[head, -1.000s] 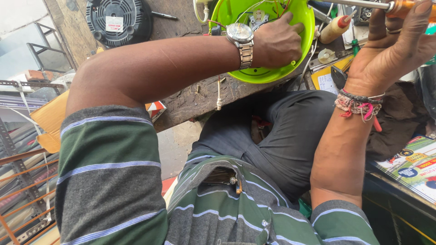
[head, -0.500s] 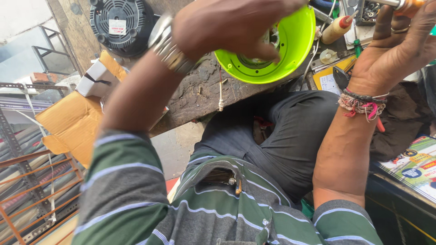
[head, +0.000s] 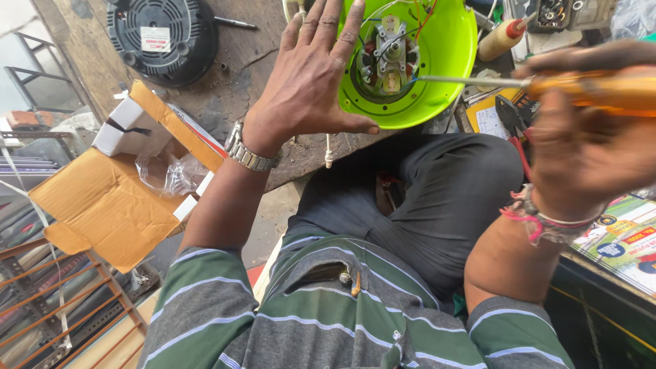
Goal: The person assembles and adjusts the internal components of a green ceiling fan housing. They connect wires, position the motor assembly, and use a screwdriver to tighten screws and secure the parts within the housing.
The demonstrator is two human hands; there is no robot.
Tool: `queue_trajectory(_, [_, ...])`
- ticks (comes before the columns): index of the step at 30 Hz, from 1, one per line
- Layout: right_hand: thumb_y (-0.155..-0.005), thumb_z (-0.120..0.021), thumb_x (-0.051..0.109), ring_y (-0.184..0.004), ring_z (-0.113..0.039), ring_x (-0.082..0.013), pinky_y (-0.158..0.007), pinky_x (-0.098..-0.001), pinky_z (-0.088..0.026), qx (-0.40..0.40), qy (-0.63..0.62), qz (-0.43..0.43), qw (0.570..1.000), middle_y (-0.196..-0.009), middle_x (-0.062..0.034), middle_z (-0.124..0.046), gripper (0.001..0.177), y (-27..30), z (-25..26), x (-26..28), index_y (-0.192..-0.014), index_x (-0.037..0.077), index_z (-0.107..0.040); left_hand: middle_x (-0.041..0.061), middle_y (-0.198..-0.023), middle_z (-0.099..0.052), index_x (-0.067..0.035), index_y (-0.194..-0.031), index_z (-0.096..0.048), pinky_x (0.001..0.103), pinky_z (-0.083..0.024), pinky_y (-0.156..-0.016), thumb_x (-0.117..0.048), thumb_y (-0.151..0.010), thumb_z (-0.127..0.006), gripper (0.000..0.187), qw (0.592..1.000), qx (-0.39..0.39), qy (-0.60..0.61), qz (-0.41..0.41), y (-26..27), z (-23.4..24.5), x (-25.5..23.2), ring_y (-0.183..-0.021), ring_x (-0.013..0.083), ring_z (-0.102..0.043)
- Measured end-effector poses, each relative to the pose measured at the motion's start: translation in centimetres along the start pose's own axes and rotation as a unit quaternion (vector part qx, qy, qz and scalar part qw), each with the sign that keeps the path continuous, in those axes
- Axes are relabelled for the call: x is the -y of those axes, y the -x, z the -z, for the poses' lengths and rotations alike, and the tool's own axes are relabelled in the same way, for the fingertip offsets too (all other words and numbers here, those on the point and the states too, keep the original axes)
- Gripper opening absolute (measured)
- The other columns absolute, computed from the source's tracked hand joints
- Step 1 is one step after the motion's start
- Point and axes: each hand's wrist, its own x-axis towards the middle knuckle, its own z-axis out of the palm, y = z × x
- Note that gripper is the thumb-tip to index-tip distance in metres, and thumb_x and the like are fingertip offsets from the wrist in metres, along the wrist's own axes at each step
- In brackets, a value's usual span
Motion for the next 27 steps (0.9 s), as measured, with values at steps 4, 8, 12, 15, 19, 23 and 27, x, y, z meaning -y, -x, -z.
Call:
queue_trajectory(4, [-0.11,-0.065,-0.017,-0.104,-0.069,-0.0299,-0.095,-0.0347,-0.059,0.079,0.089,0.076,0.99,-0.123,-0.0227,-0.06,0.055,-2.1,-2.7,1.8,-0.142,0.003,-0.025,0.033,-0.164,-0.018,0.0,-0.162,-0.016,0.063,-0.02,-0.121,-0.08,-0.059,-0.091,0.15,1.0,0.003,-0.004,0.008,-0.1,0.0,-0.4,-0.153,0.0471,-0.018])
queue_trajectory(8, [-0.113,-0.067,-0.016,-0.107,-0.068,-0.0281,-0.098,-0.0341,-0.061,0.091,0.082,0.065,0.99,-0.127,-0.0195,-0.055,0.068,-2.7,-3.5,2.2,-0.152,0.014,-0.019,0.034,-0.162,-0.017,0.0,-0.161,-0.017,0.067,-0.021,-0.118,-0.078,-0.055,-0.092,0.152,1.0,0.018,0.001,0.017,-0.4,0.5,-0.7,-0.153,0.0478,-0.018])
queue_trajectory(12, [-0.114,-0.069,-0.015,-0.106,-0.068,-0.0253,-0.1,-0.0335,-0.062,0.098,0.085,0.056,0.99,-0.128,-0.0154,-0.054,0.085,-2.3,-3.6,1.6,-0.163,0.025,-0.012,0.033,-0.163,-0.016,-0.001,-0.161,-0.019,0.069,-0.021,-0.117,-0.078,-0.054,-0.092,0.151,0.999,0.032,-0.003,0.024,-0.6,0.6,-0.9,-0.153,0.0475,-0.017])
queue_trajectory(15, [-0.108,-0.067,-0.018,-0.1,-0.068,-0.0277,-0.101,-0.0363,-0.06,0.108,0.086,0.058,0.989,-0.125,-0.0172,-0.055,0.091,-2.5,-3.9,1.0,-0.163,0.03,-0.013,0.034,-0.162,-0.016,0.001,-0.16,-0.021,0.068,-0.022,-0.117,-0.079,-0.053,-0.091,0.151,0.999,0.027,-0.005,0.017,-0.6,0.6,-0.8,-0.153,0.0475,-0.016])
queue_trajectory(19, [-0.11,-0.066,-0.018,-0.101,-0.067,-0.0272,-0.104,-0.0354,-0.058,0.1,0.054,0.045,0.992,-0.12,-0.0148,-0.055,0.09,-2.4,-4.1,0.9,-0.163,0.032,-0.014,0.036,-0.162,-0.015,0.001,-0.161,-0.02,0.066,-0.023,-0.119,-0.081,-0.054,-0.091,0.153,1.0,0.017,0.001,0.011,-0.5,0.2,-0.6,-0.153,0.0482,-0.016])
queue_trajectory(23, [-0.109,-0.066,-0.018,-0.102,-0.068,-0.0264,-0.104,-0.0356,-0.059,0.11,0.064,0.063,0.99,-0.12,-0.015,-0.055,0.091,-2.7,-3.9,0.5,-0.163,0.032,-0.013,0.036,-0.162,-0.015,0.001,-0.161,-0.02,0.066,-0.022,-0.118,-0.082,-0.052,-0.091,0.154,1.0,0.019,0.0,0.012,-0.6,0.0,-0.5,-0.153,0.048,-0.015])
queue_trajectory(27, [-0.111,-0.066,-0.017,-0.107,-0.067,-0.0258,-0.105,-0.0351,-0.059,0.118,0.054,0.054,0.99,-0.124,-0.014,-0.057,0.088,-2.7,-4.0,0.5,-0.163,0.031,-0.013,0.035,-0.162,-0.015,0.001,-0.161,-0.019,0.066,-0.022,-0.118,-0.082,-0.052,-0.091,0.154,1.0,0.019,0.0,0.011,-0.6,-0.1,-0.4,-0.153,0.048,-0.015])
